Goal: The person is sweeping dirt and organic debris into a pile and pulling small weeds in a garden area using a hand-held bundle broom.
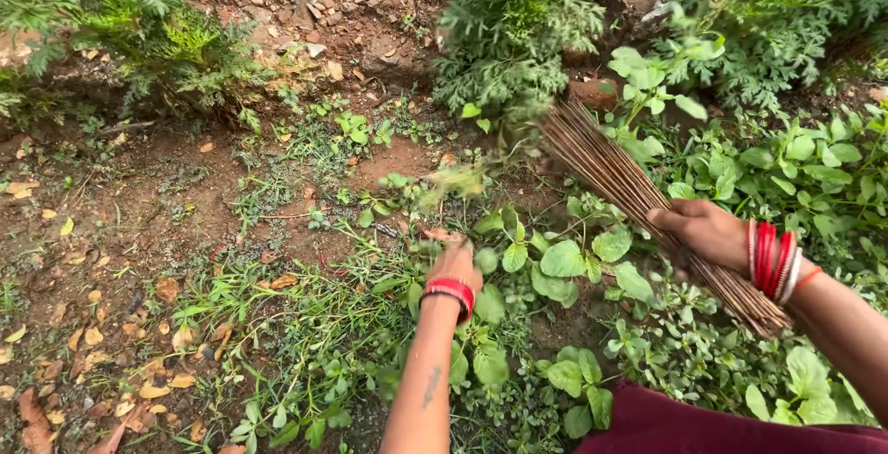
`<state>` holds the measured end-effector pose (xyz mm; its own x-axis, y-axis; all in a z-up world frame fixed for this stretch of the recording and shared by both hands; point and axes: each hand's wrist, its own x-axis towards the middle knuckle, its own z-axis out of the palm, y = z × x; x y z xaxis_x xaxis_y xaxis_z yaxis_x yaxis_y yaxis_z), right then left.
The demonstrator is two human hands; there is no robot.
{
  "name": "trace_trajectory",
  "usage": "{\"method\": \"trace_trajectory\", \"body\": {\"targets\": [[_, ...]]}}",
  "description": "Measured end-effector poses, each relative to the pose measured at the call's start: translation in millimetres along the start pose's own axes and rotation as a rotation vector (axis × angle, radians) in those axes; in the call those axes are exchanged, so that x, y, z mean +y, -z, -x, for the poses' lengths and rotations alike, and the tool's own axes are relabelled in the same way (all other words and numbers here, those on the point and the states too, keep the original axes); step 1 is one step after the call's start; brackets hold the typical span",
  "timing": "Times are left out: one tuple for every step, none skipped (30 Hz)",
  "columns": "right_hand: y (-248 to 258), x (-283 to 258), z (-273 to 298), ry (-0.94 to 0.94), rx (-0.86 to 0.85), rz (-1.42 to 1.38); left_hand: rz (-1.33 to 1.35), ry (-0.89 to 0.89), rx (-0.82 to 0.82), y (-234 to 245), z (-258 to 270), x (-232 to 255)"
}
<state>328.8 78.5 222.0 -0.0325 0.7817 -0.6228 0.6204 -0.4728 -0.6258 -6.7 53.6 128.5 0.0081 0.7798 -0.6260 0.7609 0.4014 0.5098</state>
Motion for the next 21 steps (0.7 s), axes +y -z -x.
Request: {"method": "trace_trajectory", "body": {"targets": [[-8,-3,-11,-0.002,-0.006,0.001,0.001,0.006,-0.002,3,-19,3],[-14,-5,-21,-0.027,0.035,-0.087,-0.140,-0.125,0.191,5,-39,8],[-19,-6,-31,-0.054,0.075,-0.176,-0.283,-0.263,0.379,7,-60,14],[-24,-6,-56,-0.056,0.077,-0.179,-0.284,-0.265,0.376,13,-65,25],[-28,-6,-81,-0.042,0.110,-0.132,-0.307,-0.298,0.387,20,-70,36],[-34,-6,-107,-0.025,0.140,-0.085,-0.331,-0.329,0.399,28,-75,45],[-36,9,-143,-0.025,0.138,-0.087,-0.334,-0.328,0.398,33,-77,53],[-39,24,-178,0.123,0.086,-0.068,-0.326,-0.345,0.373,40,-78,61],[-43,39,-214,0.271,0.033,-0.049,-0.318,-0.361,0.348,46,-80,68],[-36,23,-192,0.265,0.035,-0.052,-0.320,-0.363,0.342,43,-81,67],[-30,6,-170,0.120,-0.218,-0.270,-0.199,-0.332,0.295,41,-83,66],[-19,-14,-149,-0.020,-0.463,-0.485,-0.078,-0.307,0.251,40,-86,68],[-17,-19,-127,-0.020,-0.453,-0.487,-0.078,-0.316,0.248,42,-87,72],[-18,-22,-104,0.040,-0.440,-0.385,-0.012,-0.271,0.219,41,-86,72],[-21,-25,-81,0.099,-0.426,-0.284,0.054,-0.225,0.189,40,-84,70],[-13,-12,-77,0.096,-0.430,-0.286,0.052,-0.221,0.186,32,-93,64],[-6,1,-73,0.057,-0.320,-0.300,0.003,-0.196,0.155,25,-101,58],[5,11,-71,0.024,-0.206,-0.306,-0.041,-0.176,0.130,19,-111,56],[6,12,-80,0.027,-0.206,-0.300,-0.036,-0.176,0.134,0,-144,41],[7,17,-87,-0.024,-0.116,-0.305,-0.135,-0.189,0.124,-22,-175,28],[8,21,-94,-0.076,-0.027,-0.309,-0.234,-0.201,0.114,-44,-206,15]]}}
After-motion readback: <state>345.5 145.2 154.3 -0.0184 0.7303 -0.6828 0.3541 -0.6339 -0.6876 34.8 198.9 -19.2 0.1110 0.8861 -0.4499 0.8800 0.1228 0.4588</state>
